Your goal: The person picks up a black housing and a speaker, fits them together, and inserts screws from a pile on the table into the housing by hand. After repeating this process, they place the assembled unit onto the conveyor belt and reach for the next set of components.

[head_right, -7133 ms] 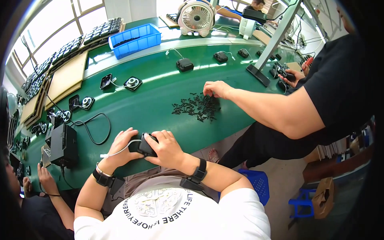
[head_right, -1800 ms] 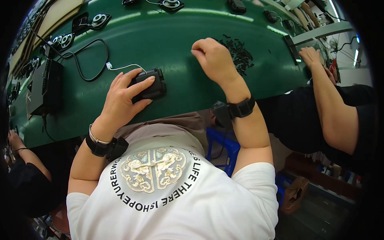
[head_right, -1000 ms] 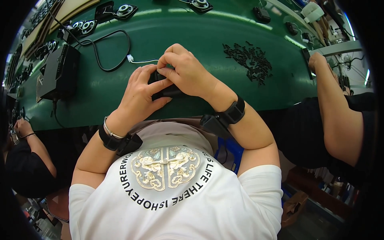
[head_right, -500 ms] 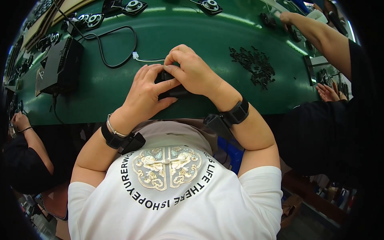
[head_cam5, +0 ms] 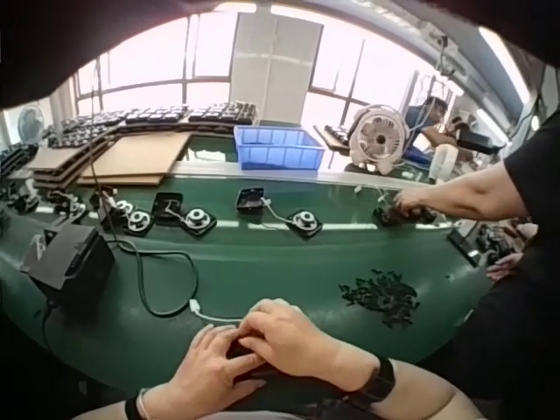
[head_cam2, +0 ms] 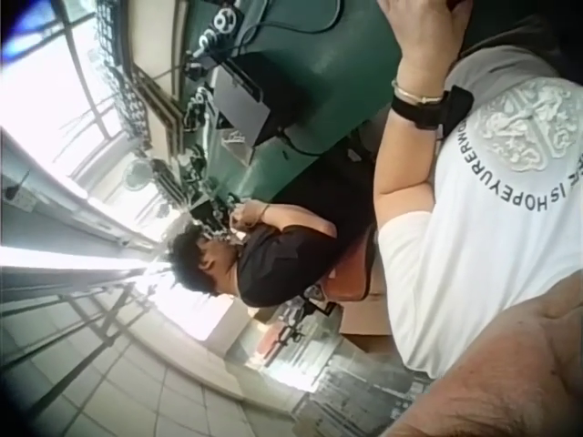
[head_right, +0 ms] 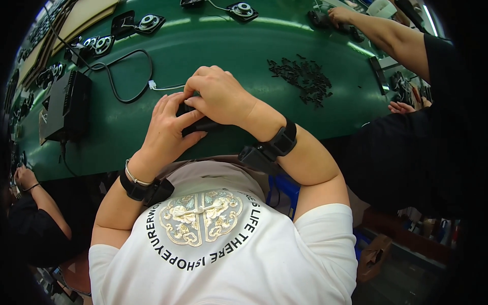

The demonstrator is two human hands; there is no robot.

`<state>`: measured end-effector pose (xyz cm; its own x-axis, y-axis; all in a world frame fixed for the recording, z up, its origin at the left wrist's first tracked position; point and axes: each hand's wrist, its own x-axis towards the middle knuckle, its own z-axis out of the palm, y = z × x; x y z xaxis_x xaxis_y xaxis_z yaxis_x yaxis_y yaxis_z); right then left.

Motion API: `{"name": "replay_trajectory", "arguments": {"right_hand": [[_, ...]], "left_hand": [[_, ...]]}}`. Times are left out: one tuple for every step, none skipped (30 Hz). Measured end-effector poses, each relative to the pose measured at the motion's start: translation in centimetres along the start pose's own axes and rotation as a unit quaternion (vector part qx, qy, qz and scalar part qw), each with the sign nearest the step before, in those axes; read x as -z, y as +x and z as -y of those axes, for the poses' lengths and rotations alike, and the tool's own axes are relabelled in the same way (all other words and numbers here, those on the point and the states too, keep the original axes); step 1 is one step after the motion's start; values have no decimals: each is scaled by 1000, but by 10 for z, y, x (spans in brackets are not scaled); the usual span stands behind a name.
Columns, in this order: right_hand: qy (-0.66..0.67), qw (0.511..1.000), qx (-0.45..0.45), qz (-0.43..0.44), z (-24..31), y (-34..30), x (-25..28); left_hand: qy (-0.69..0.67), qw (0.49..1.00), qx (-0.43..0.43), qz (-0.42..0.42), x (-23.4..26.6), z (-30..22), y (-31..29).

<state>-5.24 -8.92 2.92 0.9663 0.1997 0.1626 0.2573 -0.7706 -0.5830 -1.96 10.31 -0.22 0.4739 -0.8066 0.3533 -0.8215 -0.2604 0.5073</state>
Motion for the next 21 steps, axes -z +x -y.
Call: {"name": "replay_trajectory", "arguments": {"right_hand": [[-5, 1000, -4, -3, -2, -4, 2], [31, 999, -3, -35, -5, -9, 6], [68, 996, -1, -65, -8, -13, 10], [104, 990, 3, -95, -12, -18, 14], [100, 990, 2, -96, -19, -23, 21], [111, 981, -83, -137, -32, -31, 32], [120, 962, -168, -178, -46, -39, 44], [95, 956, -188, -203, -69, -48, 57], [70, 949, -208, -227, -91, -53, 68], [70, 947, -210, -232, -103, -55, 74], [13, 955, -213, -206, -110, -52, 77], [-44, 959, -216, -180, -114, -49, 80], [-102, 958, -218, -153, -116, -48, 82], [-102, 959, -216, -155, -119, -47, 82], [-107, 959, -230, -130, -120, -45, 81], [-111, 959, -241, -102, -119, -41, 78], [-114, 958, -253, -74, -118, -38, 76], [-113, 959, -251, -73, -118, -38, 76], [-122, 963, -228, -81, -119, -40, 77], [-130, 966, -205, -89, -120, -42, 78], [-137, 969, -181, -97, -120, -43, 77]], "left_hand": [[-3, 1000, -6, 0, 1, -1, -1], [2, 1000, 6, 2, 2, -2, -2], [6, 1000, 19, 3, 3, -3, -2], [12, 999, 33, 4, 3, -3, -2], [10, 1000, 30, 3, 3, -2, -2], [12, 999, 31, 5, 2, -1, -2], [14, 999, 32, 9, 1, -1, -1], [15, 999, 31, 12, 1, -2, 0], [14, 999, 27, 12, 1, -4, 1], [14, 1000, 22, 12, 1, -4, 2], [15, 1000, 23, 8, 1, -3, 1], [16, 1000, 23, 4, 2, -3, 0], [18, 1000, 23, 3, 2, -3, 0], [17, 1000, 24, 4, 1, -3, -1], [16, 1000, 26, 4, 1, -3, -1], [16, 999, 31, 5, 2, -4, -3], [17, 999, 34, 5, 2, -4, -4], [13, 999, 34, 8, 2, -3, -3], [9, 999, 34, 11, 2, -3, -2], [4, 999, 33, 15, 2, -3, -2], [5, 999, 37, 17, 3, -3, -2]]}}
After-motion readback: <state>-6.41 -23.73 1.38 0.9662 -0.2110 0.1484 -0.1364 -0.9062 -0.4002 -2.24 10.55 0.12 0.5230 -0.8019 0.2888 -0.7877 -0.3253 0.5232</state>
